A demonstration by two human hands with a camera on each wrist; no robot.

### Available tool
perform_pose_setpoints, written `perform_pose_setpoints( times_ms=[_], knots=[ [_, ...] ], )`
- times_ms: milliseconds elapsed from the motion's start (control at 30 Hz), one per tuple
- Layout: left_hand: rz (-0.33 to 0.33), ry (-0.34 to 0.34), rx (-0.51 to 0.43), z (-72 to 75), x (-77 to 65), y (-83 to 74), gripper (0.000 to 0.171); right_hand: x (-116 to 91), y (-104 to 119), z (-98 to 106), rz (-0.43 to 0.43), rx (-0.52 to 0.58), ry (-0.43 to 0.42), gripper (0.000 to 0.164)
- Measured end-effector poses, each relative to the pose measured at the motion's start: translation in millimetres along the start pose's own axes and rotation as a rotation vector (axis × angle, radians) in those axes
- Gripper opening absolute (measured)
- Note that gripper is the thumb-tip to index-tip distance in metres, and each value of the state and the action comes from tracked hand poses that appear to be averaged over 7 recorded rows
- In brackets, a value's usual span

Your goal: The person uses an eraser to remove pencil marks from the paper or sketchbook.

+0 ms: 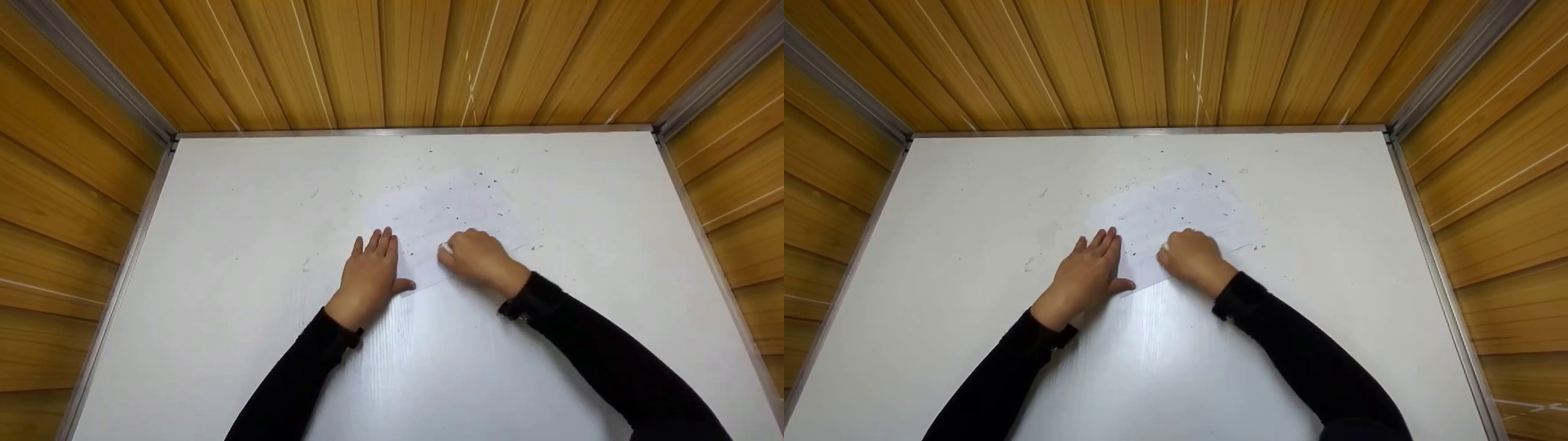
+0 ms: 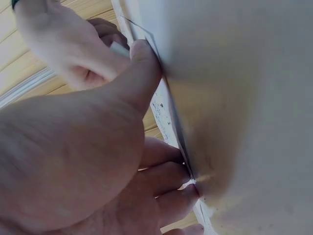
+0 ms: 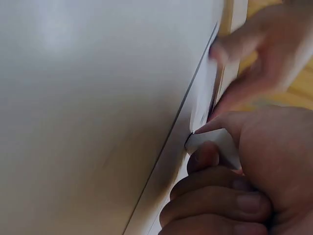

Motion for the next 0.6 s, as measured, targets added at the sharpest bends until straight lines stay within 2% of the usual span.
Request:
perform_pose_setpoints(
  times_ms=[167,267,333,433,533,600],
  knots=[
    [-0.011,0.016,0.001,0.6,-1.6,2.9,0.107,-5.0,-70.3,31.9,-0.175,-0.024,-0.046,0.046],
    [-0.013,0.008,0.016,1.5,-1.6,2.7,0.107,-6.6,-88.7,44.7,-0.203,-0.052,-0.065,0.05],
    [-0.013,0.006,0.022,2.1,-1.5,2.5,0.106,-7.3,-88.8,47.7,-0.196,-0.065,-0.072,0.052],
    [-0.015,0.011,0.006,2.8,-1.6,1.1,0.106,-10.4,-76.6,44.4,-0.183,-0.052,-0.088,0.051],
    [-0.017,0.012,-0.005,2.8,-1.2,0.0,0.107,-15.4,-52.3,33.5,-0.158,-0.007,-0.077,0.049],
    [-0.018,-0.004,-0.007,2.0,-0.6,0.3,0.107,-17.6,-28.9,23.4,-0.107,0.005,-0.057,0.047]
  ],
)
Point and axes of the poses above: each hand's wrist, its own x-axis towards the middle knuckle, its own z-axis out of the back of the hand, y = z × x, the point moved 4 cm from there along x, towards the middle knuckle, and after that the axes turned 14 degrees about -y, right-handed, at the moved point
